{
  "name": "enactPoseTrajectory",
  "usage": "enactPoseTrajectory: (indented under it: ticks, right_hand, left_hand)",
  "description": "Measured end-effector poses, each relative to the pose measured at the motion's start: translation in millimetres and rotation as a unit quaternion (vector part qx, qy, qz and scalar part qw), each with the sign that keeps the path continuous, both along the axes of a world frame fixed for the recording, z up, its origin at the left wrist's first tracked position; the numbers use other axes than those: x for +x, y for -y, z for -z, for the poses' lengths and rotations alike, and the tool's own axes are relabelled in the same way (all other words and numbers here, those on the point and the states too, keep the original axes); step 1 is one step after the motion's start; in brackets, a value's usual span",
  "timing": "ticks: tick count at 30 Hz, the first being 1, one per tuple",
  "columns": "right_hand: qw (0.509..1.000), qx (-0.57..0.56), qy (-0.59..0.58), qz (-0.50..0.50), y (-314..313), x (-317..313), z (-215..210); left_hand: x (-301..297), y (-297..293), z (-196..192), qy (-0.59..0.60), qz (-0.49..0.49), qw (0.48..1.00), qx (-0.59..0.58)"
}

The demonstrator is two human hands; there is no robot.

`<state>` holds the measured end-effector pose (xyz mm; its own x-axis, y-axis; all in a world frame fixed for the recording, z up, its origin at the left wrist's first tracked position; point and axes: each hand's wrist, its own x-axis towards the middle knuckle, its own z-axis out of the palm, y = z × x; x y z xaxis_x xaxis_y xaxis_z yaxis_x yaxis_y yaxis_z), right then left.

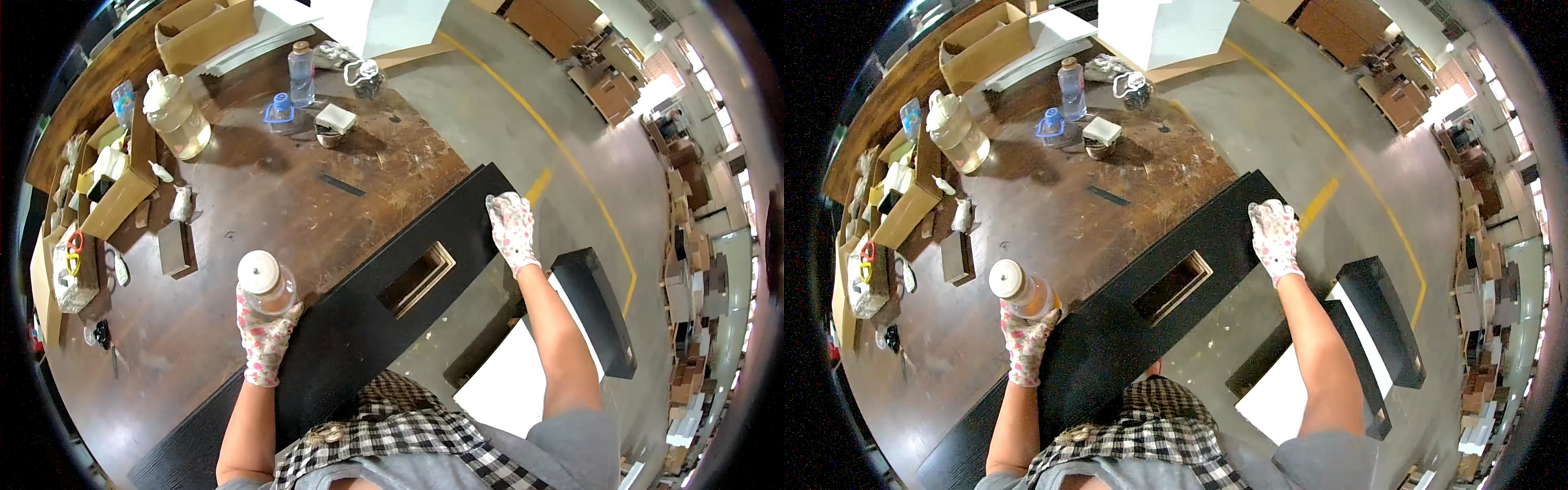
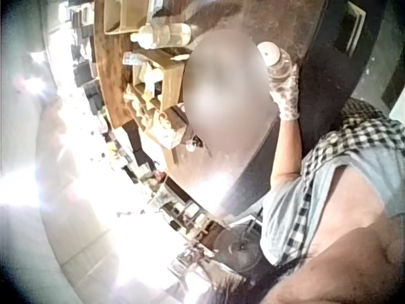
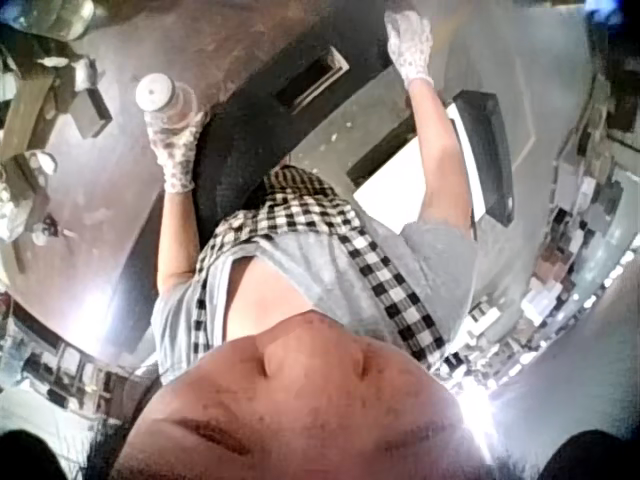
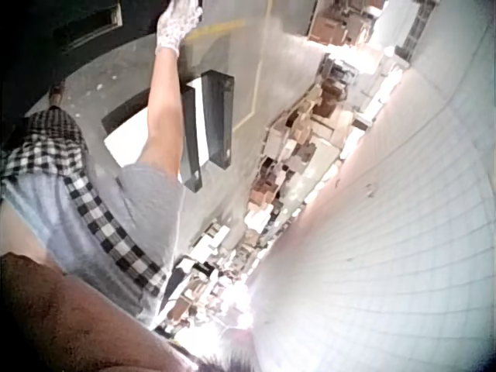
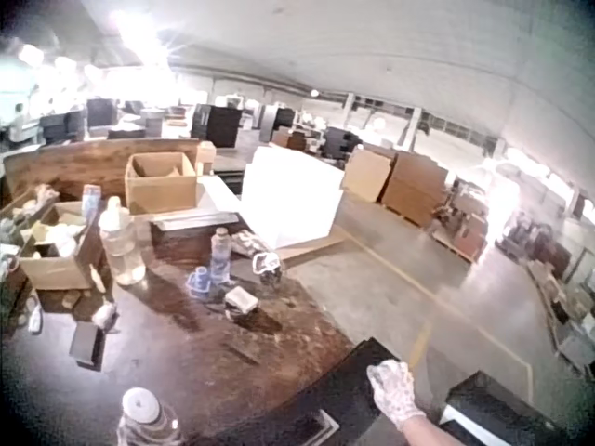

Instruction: Cleaning and polishing black wooden furniture panels using a liquid solution and a cloth/rag.

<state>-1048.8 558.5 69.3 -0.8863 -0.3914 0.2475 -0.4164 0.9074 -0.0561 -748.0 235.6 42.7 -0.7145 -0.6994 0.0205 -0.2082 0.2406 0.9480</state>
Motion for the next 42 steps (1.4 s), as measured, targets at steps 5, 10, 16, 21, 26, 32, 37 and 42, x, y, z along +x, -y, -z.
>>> enactPoseTrajectory:
  ticks: [5,10,16,21,26,32,37,42]
  right_hand:
    - [0.999,-0.015,0.009,0.046,-9,-37,-8]
    - [1.0,0.012,0.013,-0.018,-8,-4,7]
    - [0.997,-0.015,0.01,0.073,-11,-49,-5]
    - [0.999,-0.034,0.018,-0.015,-1,-1,20]
    - [0.998,-0.029,-0.056,0.024,-16,-61,6]
    - [0.977,-0.049,-0.094,-0.187,61,65,8]
    - [0.823,-0.439,0.16,-0.324,95,187,-6]
    - [0.558,-0.714,0.417,-0.066,90,215,-55]
  left_hand:
    - [-8,-7,-5,0.005,0.018,1.0,-0.002]
    - [-3,-4,-2,-0.007,-0.005,0.999,-0.042]
    - [-10,-6,3,-0.003,0.028,1.0,-0.007]
    - [1,0,1,-0.029,0.01,0.999,-0.028]
    - [-10,-7,-2,-0.025,0.033,0.998,-0.046]
    - [-2,0,-2,-0.024,0.028,0.999,-0.011]
    - [-12,-5,1,-0.066,0.027,0.997,-0.013]
    - [-13,-6,-11,-0.118,0.061,0.99,-0.055]
